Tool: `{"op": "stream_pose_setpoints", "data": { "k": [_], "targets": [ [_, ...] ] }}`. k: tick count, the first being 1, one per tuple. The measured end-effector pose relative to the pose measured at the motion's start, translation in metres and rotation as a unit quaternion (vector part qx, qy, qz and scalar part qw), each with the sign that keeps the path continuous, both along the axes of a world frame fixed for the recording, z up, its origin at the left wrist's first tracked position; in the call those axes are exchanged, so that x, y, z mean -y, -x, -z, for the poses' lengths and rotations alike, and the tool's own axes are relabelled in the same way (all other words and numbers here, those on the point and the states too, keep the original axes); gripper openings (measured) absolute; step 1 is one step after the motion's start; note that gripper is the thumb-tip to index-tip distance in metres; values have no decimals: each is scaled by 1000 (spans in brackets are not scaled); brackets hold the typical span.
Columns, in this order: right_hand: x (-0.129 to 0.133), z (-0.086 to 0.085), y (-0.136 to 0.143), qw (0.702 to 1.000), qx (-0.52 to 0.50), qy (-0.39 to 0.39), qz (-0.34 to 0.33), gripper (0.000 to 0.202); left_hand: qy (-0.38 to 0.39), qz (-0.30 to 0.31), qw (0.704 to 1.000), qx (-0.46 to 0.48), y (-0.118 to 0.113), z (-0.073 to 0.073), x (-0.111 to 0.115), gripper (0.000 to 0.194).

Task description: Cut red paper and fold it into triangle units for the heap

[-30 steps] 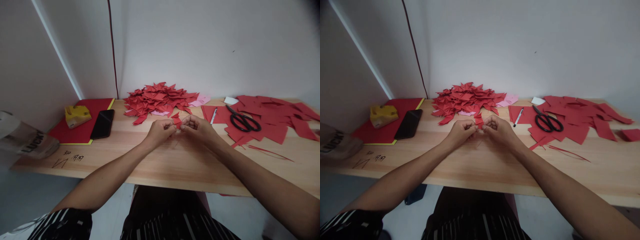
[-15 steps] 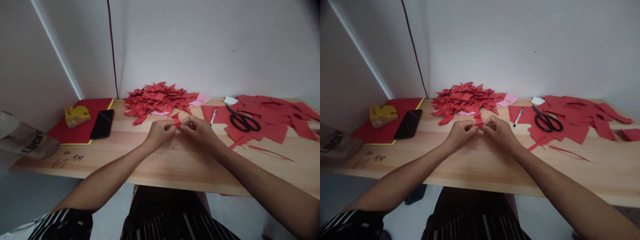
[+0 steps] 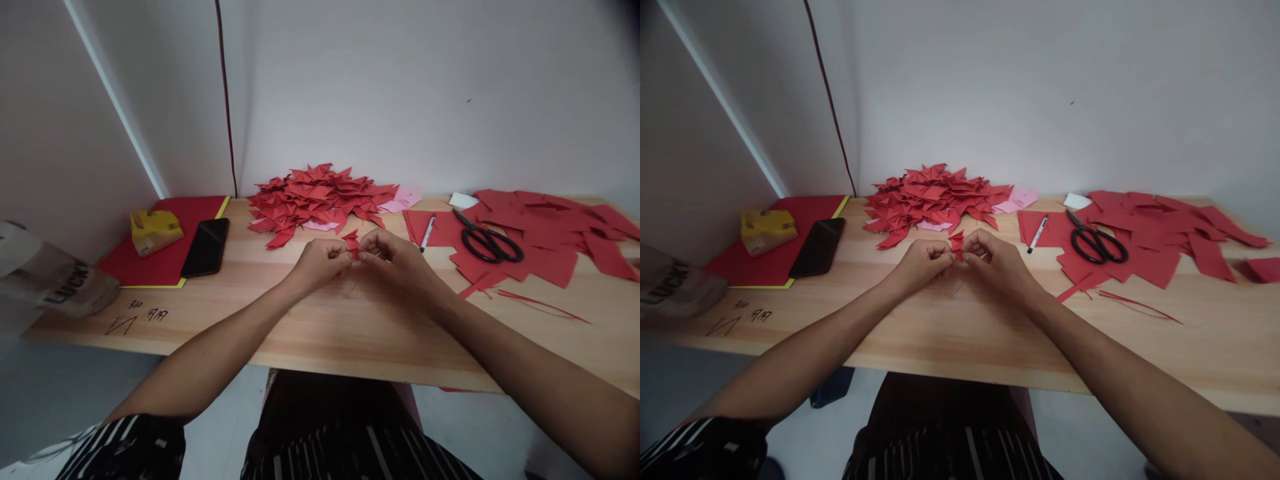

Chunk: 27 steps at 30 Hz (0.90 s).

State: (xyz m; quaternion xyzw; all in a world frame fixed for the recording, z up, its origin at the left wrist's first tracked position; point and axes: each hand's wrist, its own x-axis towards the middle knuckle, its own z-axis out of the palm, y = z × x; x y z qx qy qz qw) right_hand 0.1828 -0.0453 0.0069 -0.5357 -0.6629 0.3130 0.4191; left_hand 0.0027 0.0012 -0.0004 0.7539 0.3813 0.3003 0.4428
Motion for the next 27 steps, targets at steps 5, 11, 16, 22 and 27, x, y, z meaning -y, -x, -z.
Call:
{"op": "stream_pose_setpoints", "data": {
  "k": [5,11,16,22,27],
  "targets": [
    [0,1,1,1000,-19,5,-4,9,66,7,996,57,0,-1,-2,21],
    [-1,4,1,997,-54,20,-49,12,10,8,1000,17,1,-3,-2,23],
    [-2,6,1,994,-87,40,-59,11,36,14,999,28,1,-2,-2,21],
    [-3,6,0,989,-126,60,-48,12,112,18,990,90,-1,-2,-3,16],
    [-4,7,-1,988,-134,59,-41,11,154,11,981,118,-3,-3,-2,14]
  ]
}}
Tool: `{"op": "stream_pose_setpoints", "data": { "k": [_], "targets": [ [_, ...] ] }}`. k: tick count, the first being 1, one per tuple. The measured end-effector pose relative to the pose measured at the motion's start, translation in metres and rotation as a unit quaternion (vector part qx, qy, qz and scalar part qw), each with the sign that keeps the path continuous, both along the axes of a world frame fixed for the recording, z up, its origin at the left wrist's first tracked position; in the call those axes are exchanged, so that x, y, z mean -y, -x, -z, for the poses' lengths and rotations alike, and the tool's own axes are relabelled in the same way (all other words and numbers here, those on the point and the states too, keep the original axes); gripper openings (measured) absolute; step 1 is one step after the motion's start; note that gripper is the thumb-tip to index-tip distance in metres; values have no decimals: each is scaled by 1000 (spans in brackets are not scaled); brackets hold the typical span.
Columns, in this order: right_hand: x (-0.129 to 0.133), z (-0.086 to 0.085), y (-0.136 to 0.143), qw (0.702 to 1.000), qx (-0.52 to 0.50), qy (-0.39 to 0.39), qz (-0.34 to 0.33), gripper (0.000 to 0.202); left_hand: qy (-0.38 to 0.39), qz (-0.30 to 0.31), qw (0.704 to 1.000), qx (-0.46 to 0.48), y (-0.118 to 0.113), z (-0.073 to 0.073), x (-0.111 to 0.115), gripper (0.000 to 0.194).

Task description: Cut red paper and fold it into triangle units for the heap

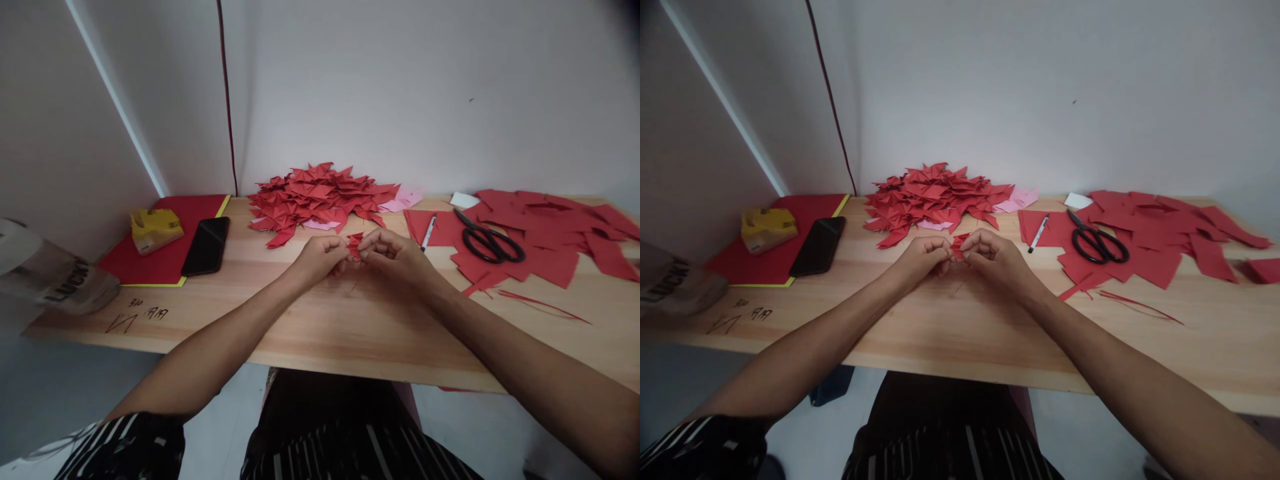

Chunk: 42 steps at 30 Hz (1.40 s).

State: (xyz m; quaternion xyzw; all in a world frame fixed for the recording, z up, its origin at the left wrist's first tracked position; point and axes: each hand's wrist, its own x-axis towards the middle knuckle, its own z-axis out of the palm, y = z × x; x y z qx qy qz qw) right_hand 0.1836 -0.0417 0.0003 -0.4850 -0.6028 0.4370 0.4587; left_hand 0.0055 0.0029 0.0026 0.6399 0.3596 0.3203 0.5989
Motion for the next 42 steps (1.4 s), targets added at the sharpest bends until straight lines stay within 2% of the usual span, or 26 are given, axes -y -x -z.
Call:
{"op": "stream_pose_setpoints", "data": {
  "k": [6,11,13,23,29,37,42],
  "targets": [
    [0,4,-2,1000,-11,1,-1,11,12,-15,1000,8,0,0,1,14],
    [-1,7,-1,1000,-19,12,-3,11,-76,-30,996,-25,2,0,-1,12],
    [-1,7,0,1000,-21,18,-7,14,-87,-30,995,-23,3,0,-2,12],
    [1,1,0,1000,-11,-7,2,13,58,-27,997,38,-1,-1,1,12],
    [1,2,2,1000,-17,-26,5,11,103,18,994,39,2,1,-5,14],
    [2,3,4,1000,-6,-19,-1,9,76,16,997,7,2,-6,0,19],
    [0,4,3,1000,-20,-9,-18,10,43,2,999,-2,2,-2,0,18]
  ]
}}
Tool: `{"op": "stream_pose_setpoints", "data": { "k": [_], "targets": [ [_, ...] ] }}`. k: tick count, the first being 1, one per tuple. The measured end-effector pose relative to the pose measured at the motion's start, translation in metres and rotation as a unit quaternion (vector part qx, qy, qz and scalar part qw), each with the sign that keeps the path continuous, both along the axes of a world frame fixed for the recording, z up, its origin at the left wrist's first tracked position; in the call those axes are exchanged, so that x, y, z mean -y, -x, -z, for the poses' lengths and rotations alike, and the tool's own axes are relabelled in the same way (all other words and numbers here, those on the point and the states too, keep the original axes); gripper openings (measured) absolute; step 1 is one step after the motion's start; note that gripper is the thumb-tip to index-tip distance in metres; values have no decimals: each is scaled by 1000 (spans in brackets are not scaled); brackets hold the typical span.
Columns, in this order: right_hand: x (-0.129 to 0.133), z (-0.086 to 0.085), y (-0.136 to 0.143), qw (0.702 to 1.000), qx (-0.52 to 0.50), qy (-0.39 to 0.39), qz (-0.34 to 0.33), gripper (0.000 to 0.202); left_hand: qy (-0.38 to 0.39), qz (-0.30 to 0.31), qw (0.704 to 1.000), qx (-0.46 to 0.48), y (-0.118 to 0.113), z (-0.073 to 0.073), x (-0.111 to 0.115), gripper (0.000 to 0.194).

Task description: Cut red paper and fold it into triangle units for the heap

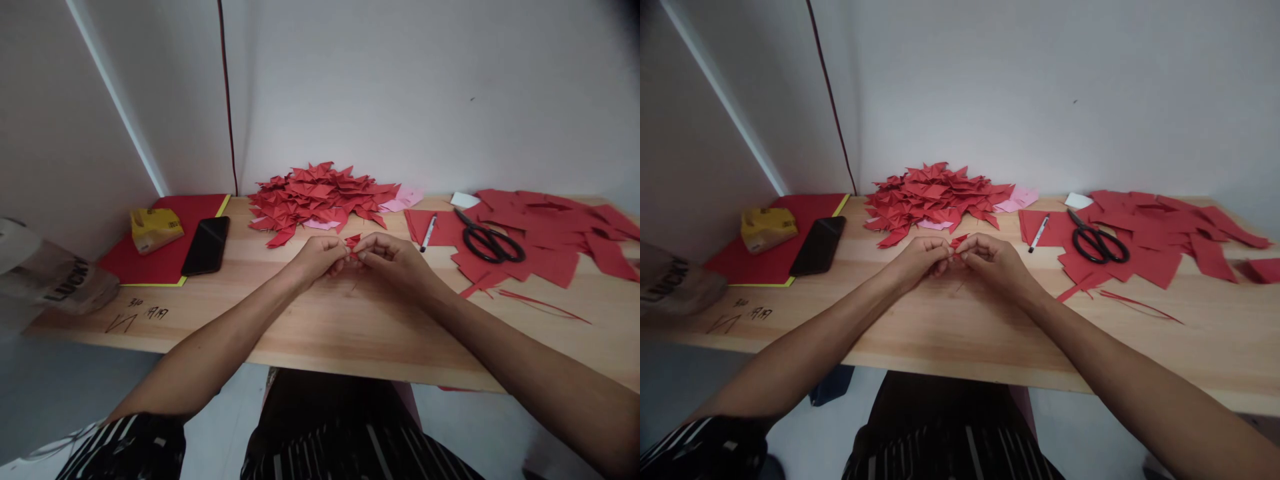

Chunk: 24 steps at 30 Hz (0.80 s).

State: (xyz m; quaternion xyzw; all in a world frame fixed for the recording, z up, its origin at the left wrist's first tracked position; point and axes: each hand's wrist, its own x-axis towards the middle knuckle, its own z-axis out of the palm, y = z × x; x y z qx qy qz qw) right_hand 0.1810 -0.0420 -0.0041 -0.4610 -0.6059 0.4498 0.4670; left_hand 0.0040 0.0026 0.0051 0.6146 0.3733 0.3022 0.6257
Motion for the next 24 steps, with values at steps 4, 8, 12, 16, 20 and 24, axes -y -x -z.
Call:
{"op": "stream_pose_setpoints", "data": {
  "k": [4,8,12,16,20,24],
  "targets": [
    [0,0,-2,998,-45,30,10,19,-113,-16,993,1,1,5,-2,25],
    [0,1,-2,995,-72,74,-1,36,-229,-23,972,-44,0,4,-2,26],
    [0,0,-1,995,-29,89,-29,38,-276,-31,956,-88,-1,2,1,23],
    [-1,-2,-1,998,12,64,-19,33,-287,-28,950,-123,-2,1,4,20],
    [-2,-1,-2,997,42,62,-3,30,-276,-23,953,-127,-3,2,4,21],
    [-3,-1,-4,997,53,59,-3,25,-256,-17,959,-117,-2,3,2,21]
  ]
}}
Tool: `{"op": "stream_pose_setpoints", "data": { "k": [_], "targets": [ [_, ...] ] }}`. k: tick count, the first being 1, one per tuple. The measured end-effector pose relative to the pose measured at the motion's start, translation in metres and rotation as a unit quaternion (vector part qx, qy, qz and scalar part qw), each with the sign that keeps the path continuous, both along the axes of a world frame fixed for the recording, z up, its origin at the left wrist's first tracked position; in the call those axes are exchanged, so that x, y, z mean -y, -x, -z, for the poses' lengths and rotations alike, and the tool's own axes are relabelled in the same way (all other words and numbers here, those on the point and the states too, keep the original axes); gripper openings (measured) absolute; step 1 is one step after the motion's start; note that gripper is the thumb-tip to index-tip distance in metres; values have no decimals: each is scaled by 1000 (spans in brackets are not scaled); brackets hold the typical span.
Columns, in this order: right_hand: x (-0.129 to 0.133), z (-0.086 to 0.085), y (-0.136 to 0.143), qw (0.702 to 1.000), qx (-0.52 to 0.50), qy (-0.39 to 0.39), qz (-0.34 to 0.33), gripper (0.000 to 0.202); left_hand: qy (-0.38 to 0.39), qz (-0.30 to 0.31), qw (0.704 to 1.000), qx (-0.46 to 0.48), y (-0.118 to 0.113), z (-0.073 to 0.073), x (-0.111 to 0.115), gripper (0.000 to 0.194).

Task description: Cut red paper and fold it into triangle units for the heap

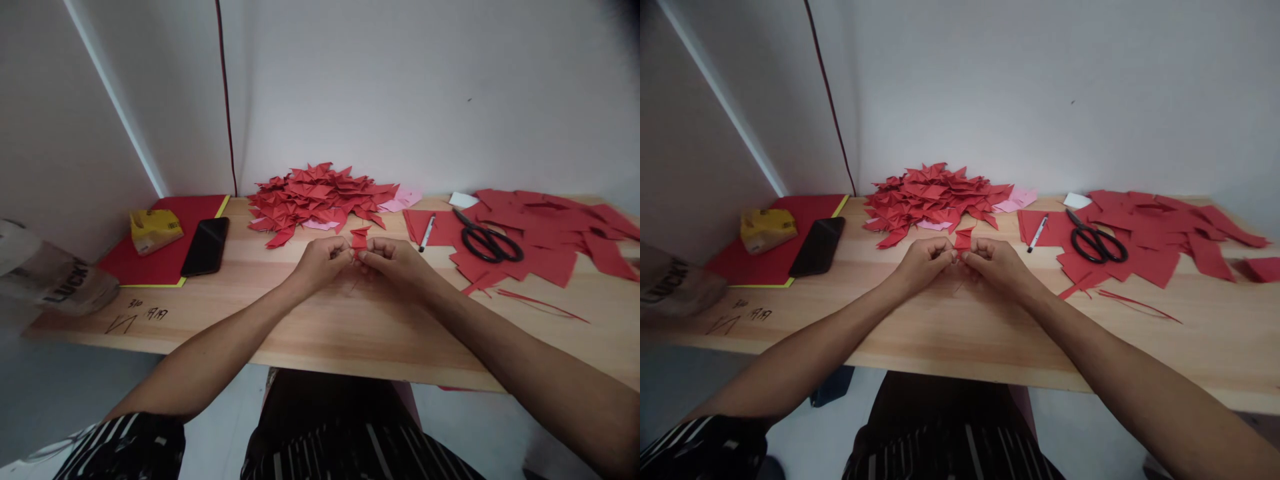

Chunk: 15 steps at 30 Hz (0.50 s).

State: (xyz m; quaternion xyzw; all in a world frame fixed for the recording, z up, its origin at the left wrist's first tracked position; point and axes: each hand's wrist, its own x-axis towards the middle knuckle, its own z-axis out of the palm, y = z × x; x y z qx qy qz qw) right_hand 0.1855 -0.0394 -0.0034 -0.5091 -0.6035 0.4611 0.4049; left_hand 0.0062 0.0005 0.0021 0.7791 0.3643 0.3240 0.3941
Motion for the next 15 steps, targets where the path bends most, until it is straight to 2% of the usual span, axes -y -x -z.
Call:
{"op": "stream_pose_setpoints", "data": {
  "k": [4,10,15],
  "targets": [
    [1,-1,1,1000,-3,3,0,23,3,7,1000,-17,1,1,0,20],
    [3,-2,4,1000,3,13,15,22,-50,1,997,-53,1,-1,1,28],
    [1,2,3,1000,2,5,-5,15,3,4,999,-39,1,-2,2,27]
  ]
}}
